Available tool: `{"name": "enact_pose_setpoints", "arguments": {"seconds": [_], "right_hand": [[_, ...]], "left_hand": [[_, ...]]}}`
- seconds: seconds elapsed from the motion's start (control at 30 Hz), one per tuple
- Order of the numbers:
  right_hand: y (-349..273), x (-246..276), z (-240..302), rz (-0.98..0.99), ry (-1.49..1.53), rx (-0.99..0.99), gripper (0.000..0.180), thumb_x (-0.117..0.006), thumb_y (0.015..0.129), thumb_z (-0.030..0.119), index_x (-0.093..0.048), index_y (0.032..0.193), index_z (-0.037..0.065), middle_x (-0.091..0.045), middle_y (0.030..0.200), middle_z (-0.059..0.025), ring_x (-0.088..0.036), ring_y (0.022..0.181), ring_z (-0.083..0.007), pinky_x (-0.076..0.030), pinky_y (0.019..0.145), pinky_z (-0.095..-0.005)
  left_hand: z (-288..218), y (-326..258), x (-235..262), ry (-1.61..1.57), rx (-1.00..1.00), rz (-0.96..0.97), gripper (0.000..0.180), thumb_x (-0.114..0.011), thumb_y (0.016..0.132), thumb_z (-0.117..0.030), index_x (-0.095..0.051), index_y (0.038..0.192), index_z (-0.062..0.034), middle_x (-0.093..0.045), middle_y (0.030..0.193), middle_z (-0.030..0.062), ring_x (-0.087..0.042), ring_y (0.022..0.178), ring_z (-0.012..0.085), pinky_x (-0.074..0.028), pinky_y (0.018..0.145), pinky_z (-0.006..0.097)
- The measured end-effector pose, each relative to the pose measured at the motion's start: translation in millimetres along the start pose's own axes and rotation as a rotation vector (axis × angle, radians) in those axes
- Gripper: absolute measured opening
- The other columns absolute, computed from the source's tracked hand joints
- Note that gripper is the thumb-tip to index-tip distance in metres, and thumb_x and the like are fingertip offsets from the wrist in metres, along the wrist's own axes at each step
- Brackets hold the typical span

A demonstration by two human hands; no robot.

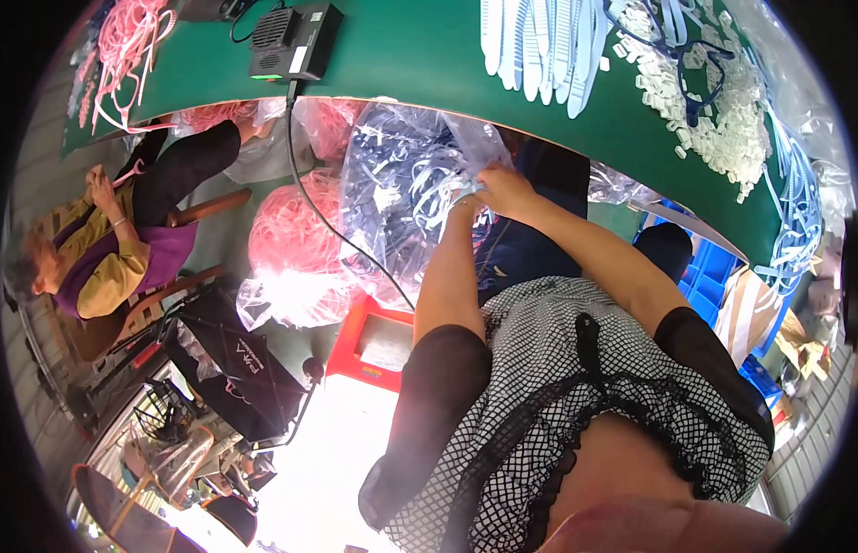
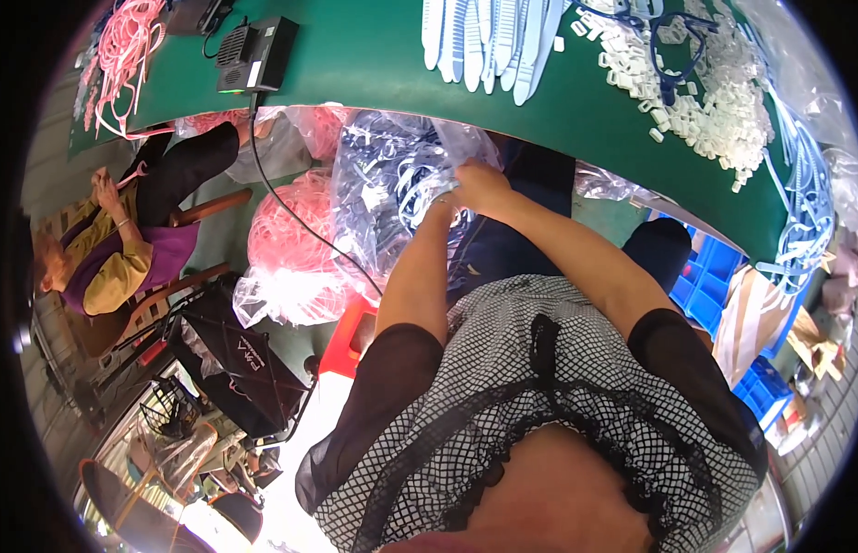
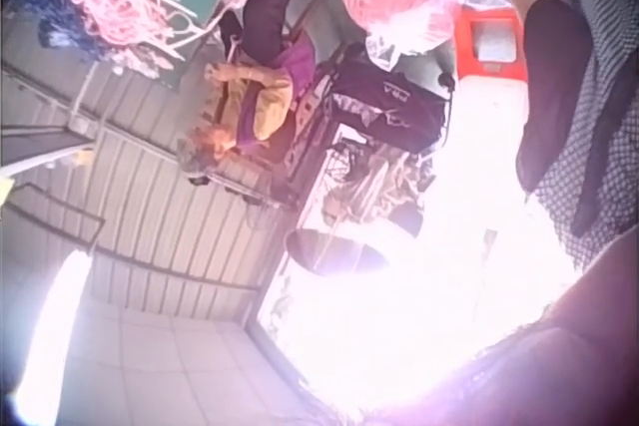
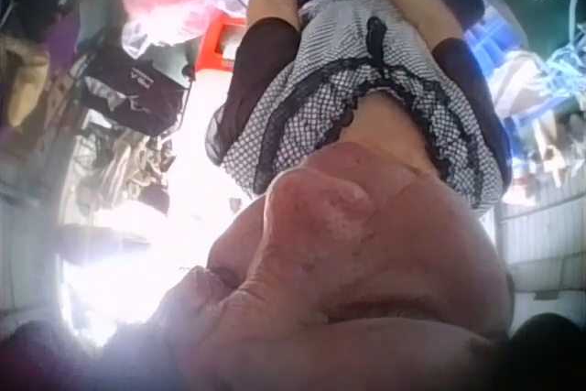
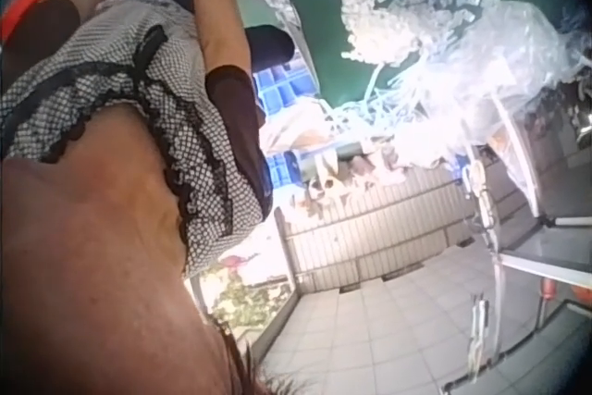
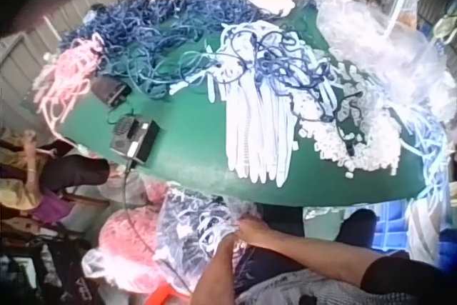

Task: The person assembles small plastic buckles and white plastic components onto blue fabric straps and pink fabric strips by hand at a factory workstation.

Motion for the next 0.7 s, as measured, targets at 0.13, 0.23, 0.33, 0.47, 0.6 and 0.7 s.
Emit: {"name": "enact_pose_setpoints", "arguments": {"seconds": [0.13, 0.23, 0.33, 0.47, 0.6, 0.7], "right_hand": [[8, 0, -29, -0.049, -0.25, -0.131, 0.026, -0.064, 0.071, 0.021, -0.06, 0.087, 0.001, -0.056, 0.095, -0.0169, -0.056, 0.09, -0.0336, -0.045, 0.077, -0.0398], [7, 2, -27, -0.023, -0.378, -0.129, 0.022, -0.064, 0.071, 0.019, -0.058, 0.081, 0.001, -0.057, 0.091, -0.0175, -0.056, 0.086, -0.0347, -0.046, 0.074, -0.0423], [2, 11, -9, -0.03, -0.359, -0.065, 0.019, -0.061, 0.07, 0.015, -0.063, 0.082, 0.0, -0.058, 0.091, -0.019, -0.06, 0.085, -0.0347, -0.049, 0.072, -0.0426], [3, 9, 4, -0.01, -0.364, -0.05, 0.019, -0.062, 0.071, 0.016, -0.063, 0.082, 0.001, -0.058, 0.092, -0.018, -0.059, 0.086, -0.0337, -0.049, 0.072, -0.042], [-2, 12, -8, -0.035, -0.349, -0.06, 0.018, -0.062, 0.07, 0.017, -0.062, 0.081, 0.003, -0.057, 0.091, -0.0156, -0.058, 0.086, -0.0327, -0.048, 0.073, -0.0416], [-9, 16, -9, -0.091, -0.34, -0.035, 0.017, -0.063, 0.069, 0.017, -0.061, 0.08, 0.003, -0.057, 0.091, -0.014, -0.058, 0.086, -0.0322, -0.048, 0.074, -0.0412]], "left_hand": [[-51, -62, 21, -0.089, -0.134, -0.185, 0.03, -0.048, 0.075, -0.007, -0.064, 0.101, -0.0038, -0.061, 0.103, 0.022, -0.057, 0.101, 0.033, -0.041, 0.09, 0.038], [-54, -103, 38, -0.378, -0.215, -0.391, 0.024, -0.054, 0.075, -0.015, -0.065, 0.091, -0.0007, -0.064, 0.085, 0.0158, -0.062, 0.077, 0.0224, -0.047, 0.069, 0.033], [-20, -129, 69, -1.027, -0.01, -0.816, 0.024, -0.059, 0.073, -0.021, -0.066, 0.083, -0.0001, -0.064, 0.072, 0.0107, -0.06, 0.062, 0.0164, -0.048, 0.059, 0.03], [97, -125, 62, -0.317, 0.522, -1.23, 0.021, -0.06, 0.07, -0.017, -0.062, 0.088, -0.0078, -0.063, 0.086, 0.01, -0.061, 0.08, 0.0258, -0.048, 0.069, 0.036], [71, -134, 30, 0.374, 0.856, -0.626, 0.041, -0.068, 0.069, -0.028, -0.057, 0.108, -0.0242, -0.052, 0.121, 0.0056, -0.044, 0.116, 0.0253, -0.037, 0.09, 0.044], [82, -127, 24, 0.33, 0.752, -0.409, 0.025, -0.062, 0.077, -0.027, -0.059, 0.1, -0.0184, -0.06, 0.107, 0.0078, -0.055, 0.105, 0.0258, -0.041, 0.085, 0.042]]}}
Point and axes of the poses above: each hand's wrist, its own y-axis towards the middle knuckle, its own x-axis out of the back of the hand, z = x × y, the point moved 2 cm from there along y, towards the middle knuckle
